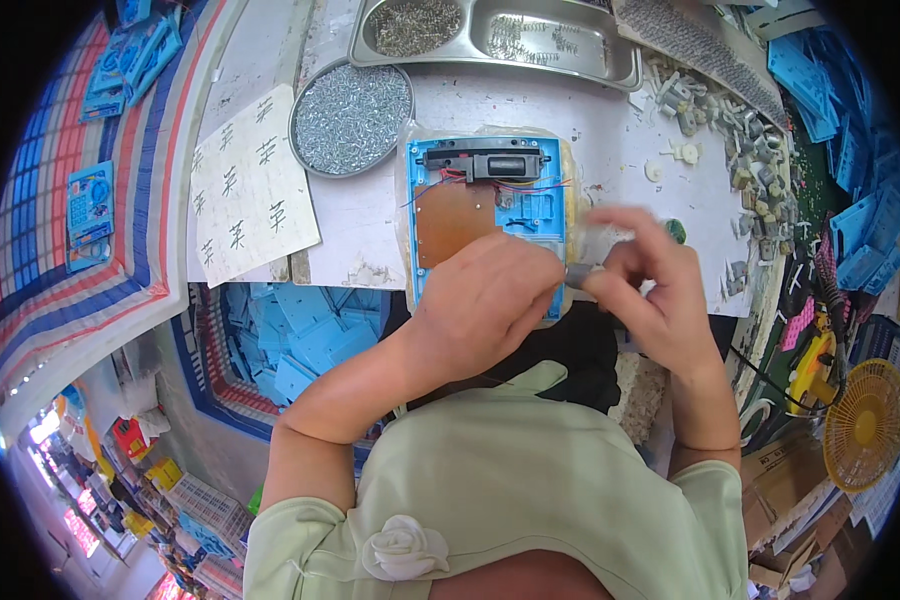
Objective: Assemble a small blue plastic electronic device using an electric screwdriver and soldering iron.
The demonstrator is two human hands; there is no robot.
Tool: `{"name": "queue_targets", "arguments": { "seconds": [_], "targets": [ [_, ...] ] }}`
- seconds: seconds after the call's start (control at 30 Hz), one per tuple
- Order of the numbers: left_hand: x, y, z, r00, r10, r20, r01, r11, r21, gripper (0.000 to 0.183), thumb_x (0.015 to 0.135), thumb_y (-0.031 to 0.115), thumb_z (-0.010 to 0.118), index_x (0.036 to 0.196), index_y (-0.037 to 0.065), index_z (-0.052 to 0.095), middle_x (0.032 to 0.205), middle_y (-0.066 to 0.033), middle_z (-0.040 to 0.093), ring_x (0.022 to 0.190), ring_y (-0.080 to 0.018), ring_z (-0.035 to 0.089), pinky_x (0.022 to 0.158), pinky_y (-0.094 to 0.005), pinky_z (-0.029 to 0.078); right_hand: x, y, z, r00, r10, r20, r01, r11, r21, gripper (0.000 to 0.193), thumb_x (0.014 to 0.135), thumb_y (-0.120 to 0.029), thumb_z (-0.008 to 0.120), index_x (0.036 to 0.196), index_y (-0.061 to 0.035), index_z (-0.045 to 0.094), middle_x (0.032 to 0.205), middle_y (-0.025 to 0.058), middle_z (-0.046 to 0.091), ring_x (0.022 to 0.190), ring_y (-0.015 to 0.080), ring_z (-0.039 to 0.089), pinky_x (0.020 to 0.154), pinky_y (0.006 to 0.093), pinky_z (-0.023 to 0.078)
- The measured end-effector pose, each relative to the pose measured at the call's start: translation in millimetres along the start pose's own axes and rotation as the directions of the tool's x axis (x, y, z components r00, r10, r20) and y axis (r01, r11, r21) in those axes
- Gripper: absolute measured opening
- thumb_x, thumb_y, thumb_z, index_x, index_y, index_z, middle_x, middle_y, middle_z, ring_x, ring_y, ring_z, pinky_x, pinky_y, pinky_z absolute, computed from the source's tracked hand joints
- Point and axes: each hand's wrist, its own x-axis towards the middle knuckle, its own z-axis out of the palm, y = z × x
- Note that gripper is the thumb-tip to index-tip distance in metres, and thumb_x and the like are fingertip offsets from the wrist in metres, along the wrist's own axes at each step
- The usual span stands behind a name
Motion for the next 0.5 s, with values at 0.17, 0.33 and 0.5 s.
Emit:
{"name": "queue_targets", "arguments": {
  "seconds": [0.17,0.33,0.5],
  "targets": [
    [-0.4,2.0,-10.8,0.991,-0.137,0.012,0.136,0.972,-0.194,0.025,0.080,-0.006,0.076,0.100,0.004,0.064,0.096,-0.0123,0.070,0.081,-0.0283,0.069,0.069,-0.0353,0.055,5.8,4.8,1.6,0.900,-0.435,0.021,0.432,0.886,-0.169,0.038,0.074,-0.004,0.082,0.110,-0.0055,0.068,0.082,0.0064,0.068,0.062,0.0179,0.061,0.056,0.0292,0.049],
    [-6.8,2.5,-15.2,0.958,-0.274,0.083,0.284,0.881,-0.377,0.022,0.081,-0.005,0.074,0.098,0.003,0.064,0.102,-0.0145,0.070,0.086,-0.0272,0.069,0.073,-0.0338,0.056,8.0,11.2,10.4,0.769,-0.639,-0.010,0.627,0.757,-0.182,0.037,0.070,0.000,0.083,0.103,-0.0044,0.068,0.087,0.0086,0.071,0.069,0.0250,0.066,0.058,0.0325,0.052],
    [-2.7,-0.4,-18.7,0.987,-0.102,0.123,0.124,0.974,-0.191,0.022,0.083,-0.007,0.073,0.100,0.002,0.063,0.113,-0.0179,0.067,0.089,-0.0235,0.068,0.075,-0.0310,0.056,5.6,8.9,4.1,0.739,-0.668,0.090,0.669,0.710,-0.220,0.037,0.069,0.001,0.084,0.103,-0.0035,0.067,0.089,0.0107,0.070,0.071,0.0269,0.067,0.060,0.0345,0.053]
  ]
}}
